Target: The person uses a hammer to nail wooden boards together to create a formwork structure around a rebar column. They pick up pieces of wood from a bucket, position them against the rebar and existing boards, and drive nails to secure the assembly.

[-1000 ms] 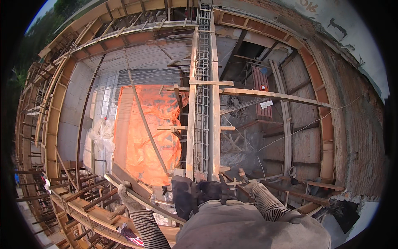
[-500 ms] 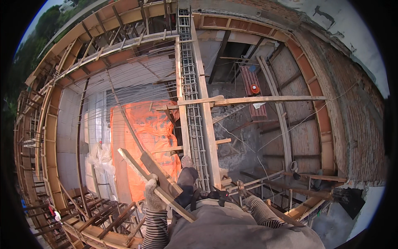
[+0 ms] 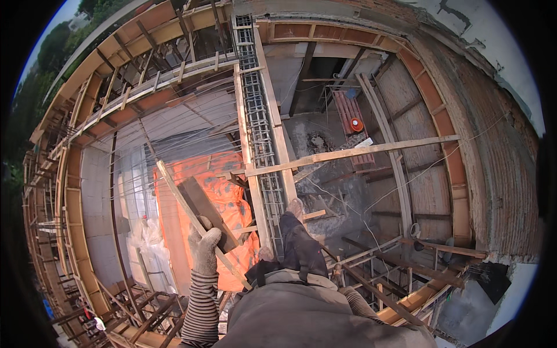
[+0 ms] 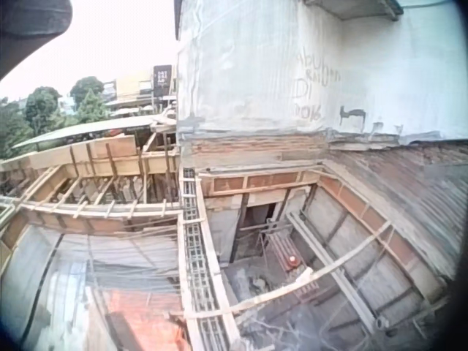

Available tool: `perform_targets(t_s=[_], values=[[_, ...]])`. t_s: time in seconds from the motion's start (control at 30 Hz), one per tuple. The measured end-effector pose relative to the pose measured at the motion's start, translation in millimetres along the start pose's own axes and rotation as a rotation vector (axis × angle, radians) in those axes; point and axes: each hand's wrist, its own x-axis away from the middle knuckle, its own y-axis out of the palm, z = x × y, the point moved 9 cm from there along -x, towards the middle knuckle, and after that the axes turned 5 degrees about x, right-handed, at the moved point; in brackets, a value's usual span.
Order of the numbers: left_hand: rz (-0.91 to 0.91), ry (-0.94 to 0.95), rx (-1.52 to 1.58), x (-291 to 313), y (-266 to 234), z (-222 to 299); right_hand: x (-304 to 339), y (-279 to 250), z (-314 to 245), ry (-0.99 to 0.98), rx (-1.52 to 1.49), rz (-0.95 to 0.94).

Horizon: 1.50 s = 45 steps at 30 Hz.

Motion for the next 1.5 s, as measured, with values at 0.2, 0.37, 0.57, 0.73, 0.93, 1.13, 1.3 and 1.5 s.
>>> perform_targets(t_s=[0.2,0.37,0.57,0.73,0.93,1.13,1.3,1.5], values=[[0.212,0.006,-0.025,-74,2,20,-21,-136,-42,-0.005,0.056,0.089],[0.264,-0.095,-0.21,-126,-9,-8,-3,-244,-100,0.087,-0.48,0.029],[0.151,-0.274,-0.021,-200,41,-19,15,-350,-161,-0.063,-0.263,0.171],[0.037,-0.455,-0.119,-281,47,-65,94,-382,-226,-0.119,-0.4,0.343],[-0.112,-0.533,-0.444,-373,49,-178,63,-434,-327,-0.208,-0.118,0.607],[-0.015,-0.589,-0.581,-419,21,-285,-83,-470,-478,-0.293,0.107,0.486],[0.113,-0.634,-0.416,-431,9,-326,-189,-493,-582,-0.505,0.275,0.552],[0.136,-0.565,-0.418,-508,-2,-461,-325,-511,-674,-0.751,0.466,0.688]])
